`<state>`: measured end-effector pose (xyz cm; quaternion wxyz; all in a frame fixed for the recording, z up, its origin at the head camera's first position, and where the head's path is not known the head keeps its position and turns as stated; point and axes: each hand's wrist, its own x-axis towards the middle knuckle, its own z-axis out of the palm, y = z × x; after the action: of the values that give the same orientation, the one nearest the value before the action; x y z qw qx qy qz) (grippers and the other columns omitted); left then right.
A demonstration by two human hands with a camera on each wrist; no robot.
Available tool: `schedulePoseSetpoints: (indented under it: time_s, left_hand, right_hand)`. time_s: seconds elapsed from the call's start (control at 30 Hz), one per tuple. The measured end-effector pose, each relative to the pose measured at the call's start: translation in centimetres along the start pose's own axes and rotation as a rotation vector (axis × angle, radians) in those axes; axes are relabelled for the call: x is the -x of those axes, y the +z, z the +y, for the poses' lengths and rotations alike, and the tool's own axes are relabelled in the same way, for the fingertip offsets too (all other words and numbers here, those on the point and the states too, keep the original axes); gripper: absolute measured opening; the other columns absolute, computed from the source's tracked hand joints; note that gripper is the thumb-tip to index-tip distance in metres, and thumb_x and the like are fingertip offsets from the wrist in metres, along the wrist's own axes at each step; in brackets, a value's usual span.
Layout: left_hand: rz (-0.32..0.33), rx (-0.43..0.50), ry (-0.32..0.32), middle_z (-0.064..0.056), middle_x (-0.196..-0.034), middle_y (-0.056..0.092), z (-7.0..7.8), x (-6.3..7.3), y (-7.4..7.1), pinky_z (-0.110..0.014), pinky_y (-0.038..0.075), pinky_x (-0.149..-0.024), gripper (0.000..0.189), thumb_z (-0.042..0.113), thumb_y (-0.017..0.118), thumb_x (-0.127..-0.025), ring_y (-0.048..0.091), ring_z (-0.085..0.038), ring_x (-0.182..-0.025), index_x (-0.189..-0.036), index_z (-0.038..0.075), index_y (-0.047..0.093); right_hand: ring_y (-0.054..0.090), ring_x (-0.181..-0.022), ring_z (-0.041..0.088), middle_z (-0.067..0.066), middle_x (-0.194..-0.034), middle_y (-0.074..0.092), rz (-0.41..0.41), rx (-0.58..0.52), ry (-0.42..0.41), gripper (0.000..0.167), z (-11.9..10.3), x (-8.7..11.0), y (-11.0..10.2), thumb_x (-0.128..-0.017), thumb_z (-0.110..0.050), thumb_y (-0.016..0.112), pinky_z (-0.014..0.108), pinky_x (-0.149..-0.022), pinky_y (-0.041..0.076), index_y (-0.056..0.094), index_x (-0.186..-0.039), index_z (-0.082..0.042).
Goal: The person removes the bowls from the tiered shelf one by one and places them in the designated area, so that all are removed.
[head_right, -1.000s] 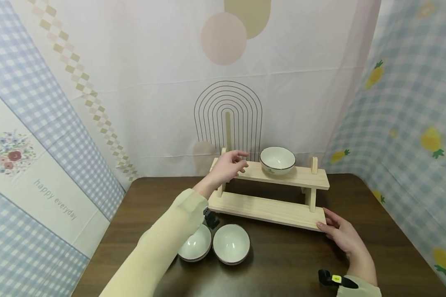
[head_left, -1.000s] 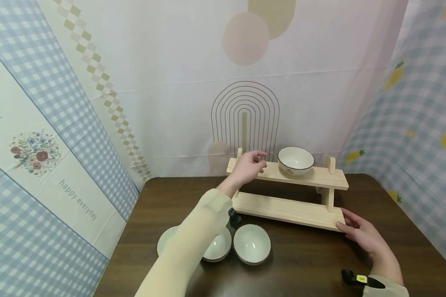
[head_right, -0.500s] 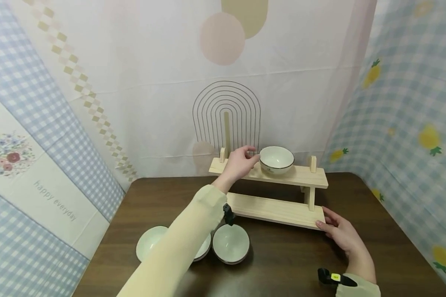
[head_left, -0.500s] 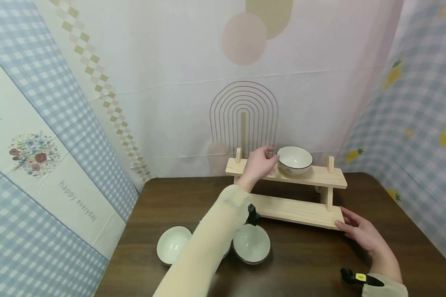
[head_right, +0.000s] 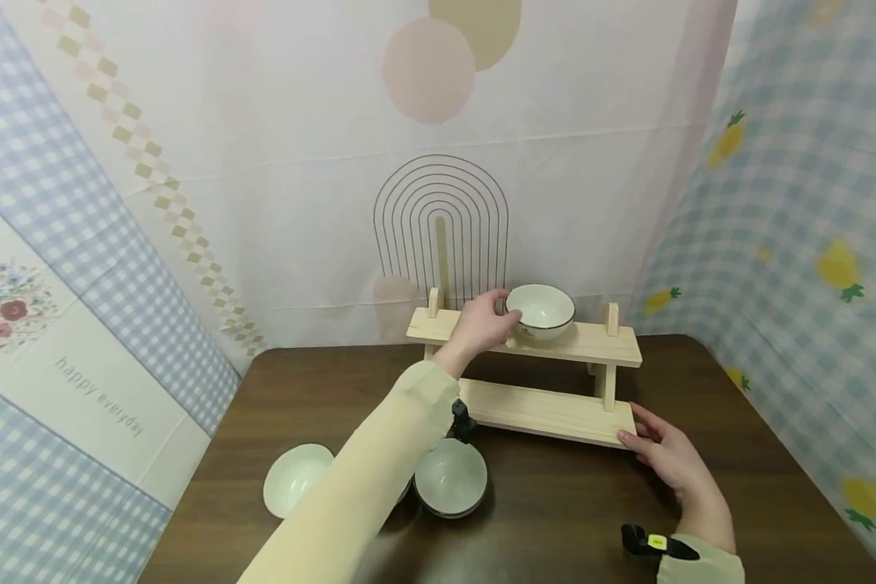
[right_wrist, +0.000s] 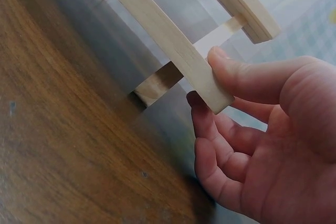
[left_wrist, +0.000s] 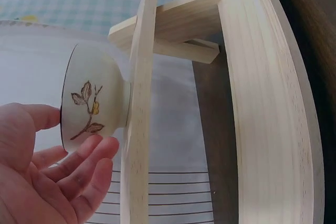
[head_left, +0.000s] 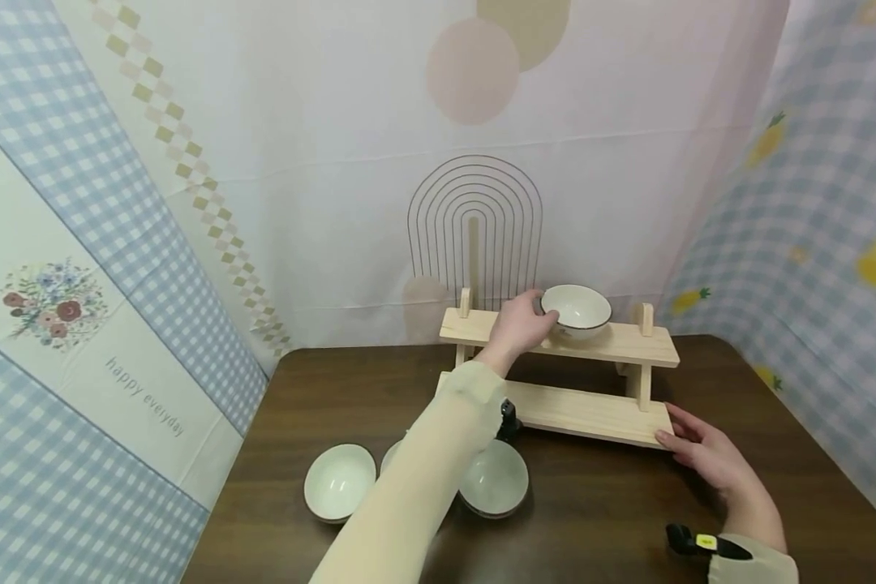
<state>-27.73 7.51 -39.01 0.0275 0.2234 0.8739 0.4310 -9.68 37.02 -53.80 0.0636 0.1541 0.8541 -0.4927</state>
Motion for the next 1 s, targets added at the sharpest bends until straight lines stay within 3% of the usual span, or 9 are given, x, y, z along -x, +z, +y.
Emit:
schedulePoseSetpoints:
  time_s: [0.2, 0.4, 0.53, 0.8, 1.0]
  left_hand:
    - [0.01, 0.026, -0.024, 0.0, -0.079, 0.068, 0.3, 0.5, 0.3, -0.026, 0.051, -0.065, 0.054, 0.032, 0.068, -0.105, 0.062, -0.01, -0.063, -0.152, 0.009, 0.057]
    - [-0.005, 0.167, -0.061, -0.015, -0.116, 0.072, 0.4, 1.0, 0.7, -0.023, 0.057, -0.057, 0.059, 0.026, 0.071, -0.103, 0.07, -0.014, -0.061, -0.157, 0.009, 0.052]
    - [-0.008, 0.226, -0.065, -0.02, -0.12, 0.073, 0.4, 1.6, 0.7, -0.025, 0.058, -0.057, 0.058, 0.022, 0.071, -0.103, 0.073, -0.024, -0.064, -0.157, 0.009, 0.053]
    - [-0.023, 0.293, -0.077, -0.02, -0.116, 0.074, 0.1, 2.2, 0.8, -0.025, 0.056, -0.057, 0.057, 0.017, 0.069, -0.102, 0.076, -0.035, -0.071, -0.157, 0.01, 0.053]
    - [-0.033, 0.379, -0.096, -0.016, -0.089, 0.075, -0.4, 1.9, 1.1, -0.032, 0.062, -0.062, 0.057, 0.008, 0.066, -0.102, 0.076, -0.034, -0.07, -0.157, 0.01, 0.053]
  right_hand:
    - [0.053, -0.134, 0.042, 0.041, -0.16, 0.034, 0.007, -0.001, -0.014, 0.092, 0.0, 0.5, 0.2, -0.107, -0.047, 0.064, 0.026, -0.084, 0.057, 0.017, -0.168, 0.003]
    - [0.051, -0.135, 0.043, 0.041, -0.158, 0.036, 0.013, 0.002, -0.018, 0.09, 0.3, 1.3, 0.5, -0.108, -0.045, 0.063, 0.025, -0.082, 0.056, 0.017, -0.168, 0.003]
    - [0.05, -0.135, 0.043, 0.041, -0.159, 0.035, 0.019, -0.006, -0.017, 0.091, 0.6, 1.8, 0.8, -0.108, -0.046, 0.063, 0.024, -0.082, 0.056, 0.017, -0.168, 0.003]
    - [0.055, -0.13, 0.036, 0.04, -0.158, 0.037, 0.032, -0.015, -0.013, 0.09, 0.9, 2.6, 1.3, -0.108, -0.046, 0.064, 0.025, -0.083, 0.056, 0.017, -0.168, 0.003]
    - [0.059, -0.126, 0.03, 0.041, -0.158, 0.038, 0.033, -0.024, -0.026, 0.09, 0.8, 2.8, 1.4, -0.108, -0.043, 0.065, 0.025, -0.083, 0.057, 0.018, -0.168, 0.004]
